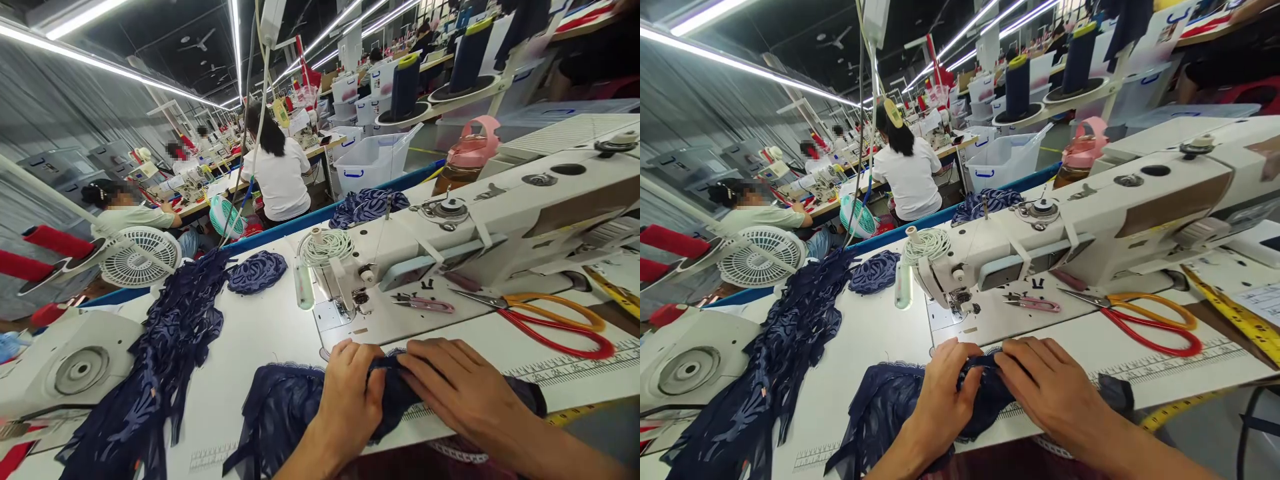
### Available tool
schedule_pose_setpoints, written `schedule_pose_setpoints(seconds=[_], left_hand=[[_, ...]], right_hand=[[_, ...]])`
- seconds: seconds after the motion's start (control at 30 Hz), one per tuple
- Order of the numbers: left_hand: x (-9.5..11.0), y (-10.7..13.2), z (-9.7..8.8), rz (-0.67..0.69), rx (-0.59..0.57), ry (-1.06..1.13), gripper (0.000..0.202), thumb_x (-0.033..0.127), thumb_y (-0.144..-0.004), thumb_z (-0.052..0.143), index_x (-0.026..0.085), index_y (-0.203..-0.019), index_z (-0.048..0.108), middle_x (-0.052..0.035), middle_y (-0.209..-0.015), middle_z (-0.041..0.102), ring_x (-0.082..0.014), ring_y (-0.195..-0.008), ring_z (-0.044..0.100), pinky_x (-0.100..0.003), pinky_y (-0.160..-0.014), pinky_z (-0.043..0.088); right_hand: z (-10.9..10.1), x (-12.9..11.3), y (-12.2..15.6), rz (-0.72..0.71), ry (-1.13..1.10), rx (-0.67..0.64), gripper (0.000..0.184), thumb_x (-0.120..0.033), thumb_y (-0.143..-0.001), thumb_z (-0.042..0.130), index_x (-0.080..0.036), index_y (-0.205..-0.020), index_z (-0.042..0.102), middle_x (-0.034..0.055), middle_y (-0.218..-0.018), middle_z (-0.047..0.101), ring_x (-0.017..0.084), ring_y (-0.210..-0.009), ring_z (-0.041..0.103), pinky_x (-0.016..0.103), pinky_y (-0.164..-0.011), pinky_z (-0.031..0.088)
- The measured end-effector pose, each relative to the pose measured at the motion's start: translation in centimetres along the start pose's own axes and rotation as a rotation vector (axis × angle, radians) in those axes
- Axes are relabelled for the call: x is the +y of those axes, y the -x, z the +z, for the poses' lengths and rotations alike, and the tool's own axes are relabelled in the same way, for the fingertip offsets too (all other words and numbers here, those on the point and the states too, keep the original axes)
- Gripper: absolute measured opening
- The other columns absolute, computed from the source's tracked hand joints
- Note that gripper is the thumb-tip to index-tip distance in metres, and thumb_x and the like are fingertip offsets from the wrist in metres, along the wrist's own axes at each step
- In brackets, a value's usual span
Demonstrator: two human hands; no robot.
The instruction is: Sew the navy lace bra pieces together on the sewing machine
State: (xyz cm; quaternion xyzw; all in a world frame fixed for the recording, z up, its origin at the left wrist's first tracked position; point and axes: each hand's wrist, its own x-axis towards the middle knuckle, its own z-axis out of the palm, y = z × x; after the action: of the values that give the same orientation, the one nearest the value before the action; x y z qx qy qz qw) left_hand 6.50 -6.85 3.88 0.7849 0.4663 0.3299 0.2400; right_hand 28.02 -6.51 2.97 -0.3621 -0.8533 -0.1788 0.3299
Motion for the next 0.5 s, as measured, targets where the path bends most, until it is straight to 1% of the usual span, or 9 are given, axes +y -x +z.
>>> schedule_pose_setpoints(seconds=[0.07, 0.13, 0.2, 0.23, 0.3, 0.37, 0.43, 0.47, 0.5], left_hand=[[0.1, 0.4, -0.2, -0.006, 0.004, 0.004, 0.021, 0.015, -0.097, 0.049, 0.024, -0.109, 0.065, -0.0076, -0.103, 0.067, -0.0225, -0.094, 0.065, -0.036, -0.086, 0.054], [0.0, 1.0, -0.7, -0.007, 0.002, -0.035, 0.023, 0.015, -0.098, 0.048, 0.024, -0.108, 0.067, -0.0081, -0.1, 0.066, -0.0214, -0.089, 0.065, -0.033, -0.079, 0.054], [-0.5, 1.9, -1.9, 0.017, -0.007, -0.103, 0.024, 0.014, -0.098, 0.048, 0.023, -0.107, 0.067, -0.0077, -0.096, 0.068, -0.0213, -0.085, 0.064, -0.032, -0.077, 0.054], [-0.7, 2.4, -2.9, 0.03, -0.007, -0.122, 0.023, 0.014, -0.098, 0.048, 0.023, -0.106, 0.067, -0.0071, -0.094, 0.069, -0.0207, -0.084, 0.065, -0.031, -0.075, 0.054], [-1.1, 3.5, -5.8, 0.053, 0.019, -0.152, 0.022, 0.013, -0.099, 0.047, 0.023, -0.102, 0.066, -0.0055, -0.089, 0.069, -0.018, -0.079, 0.066, -0.026, -0.07, 0.053], [-1.0, 4.6, -9.7, 0.091, 0.101, -0.293, 0.022, 0.012, -0.099, 0.046, 0.022, -0.104, 0.066, -0.0047, -0.086, 0.069, -0.0157, -0.076, 0.066, -0.024, -0.068, 0.053], [-0.4, 5.9, -13.2, 0.183, 0.255, -0.649, 0.028, 0.009, -0.098, 0.048, 0.022, -0.115, 0.066, -0.0064, -0.094, 0.07, -0.0173, -0.081, 0.068, -0.027, -0.075, 0.054], [0.1, 6.5, -14.3, 0.242, 0.317, -0.827, 0.03, 0.009, -0.097, 0.051, 0.022, -0.119, 0.066, -0.0081, -0.101, 0.072, -0.0191, -0.086, 0.069, -0.031, -0.08, 0.054], [0.5, 7.2, -14.8, 0.264, 0.357, -0.962, 0.031, 0.009, -0.096, 0.055, 0.022, -0.122, 0.067, -0.009, -0.105, 0.072, -0.0201, -0.089, 0.069, -0.033, -0.084, 0.054]], right_hand=[[0.2, -0.3, -0.1, -0.004, 0.042, -0.002, 0.027, -0.005, -0.094, 0.046, -0.016, -0.109, 0.066, 0.0114, -0.107, 0.071, 0.027, -0.098, 0.063, 0.044, -0.089, 0.043], [0.1, -0.4, -0.4, 0.0, 0.015, -0.036, 0.032, -0.002, -0.091, 0.042, -0.016, -0.108, 0.065, 0.0103, -0.104, 0.071, 0.027, -0.096, 0.063, 0.046, -0.09, 0.041], [-0.1, -0.8, -1.1, 0.011, -0.054, -0.106, 0.037, 0.003, -0.085, 0.04, -0.019, -0.103, 0.064, 0.0061, -0.092, 0.069, 0.022, -0.08, 0.062, 0.039, -0.078, 0.042], [-0.2, -1.2, -1.6, 0.022, -0.11, -0.161, 0.039, 0.005, -0.081, 0.039, -0.02, -0.1, 0.063, 0.0034, -0.086, 0.066, 0.019, -0.07, 0.059, 0.035, -0.069, 0.04], [0.1, -2.5, -3.6, 0.066, -0.266, -0.279, 0.035, 0.005, -0.081, 0.04, -0.023, -0.091, 0.06, -0.0005, -0.08, 0.061, 0.015, -0.056, 0.054, 0.03, -0.055, 0.035], [1.3, -4.4, -6.8, 0.089, -0.432, -0.34, 0.026, -0.001, -0.089, 0.044, -0.023, -0.085, 0.057, -0.0017, -0.077, 0.058, 0.013, -0.056, 0.054, 0.027, -0.051, 0.036], [3.2, -6.3, -10.6, 0.049, -0.486, -0.236, 0.025, -0.003, -0.093, 0.042, -0.021, -0.088, 0.058, 0.0001, -0.078, 0.058, 0.013, -0.059, 0.055, 0.026, -0.053, 0.04], [4.4, -7.0, -12.3, 0.026, -0.493, -0.206, 0.027, -0.002, -0.094, 0.038, -0.02, -0.097, 0.059, 0.003, -0.087, 0.061, 0.013, -0.067, 0.058, 0.025, -0.057, 0.044], [5.5, -7.5, -13.7, -0.026, -0.508, -0.176, 0.03, -0.002, -0.095, 0.035, -0.019, -0.101, 0.06, 0.006, -0.097, 0.064, 0.014, -0.08, 0.061, 0.023, -0.064, 0.047]])
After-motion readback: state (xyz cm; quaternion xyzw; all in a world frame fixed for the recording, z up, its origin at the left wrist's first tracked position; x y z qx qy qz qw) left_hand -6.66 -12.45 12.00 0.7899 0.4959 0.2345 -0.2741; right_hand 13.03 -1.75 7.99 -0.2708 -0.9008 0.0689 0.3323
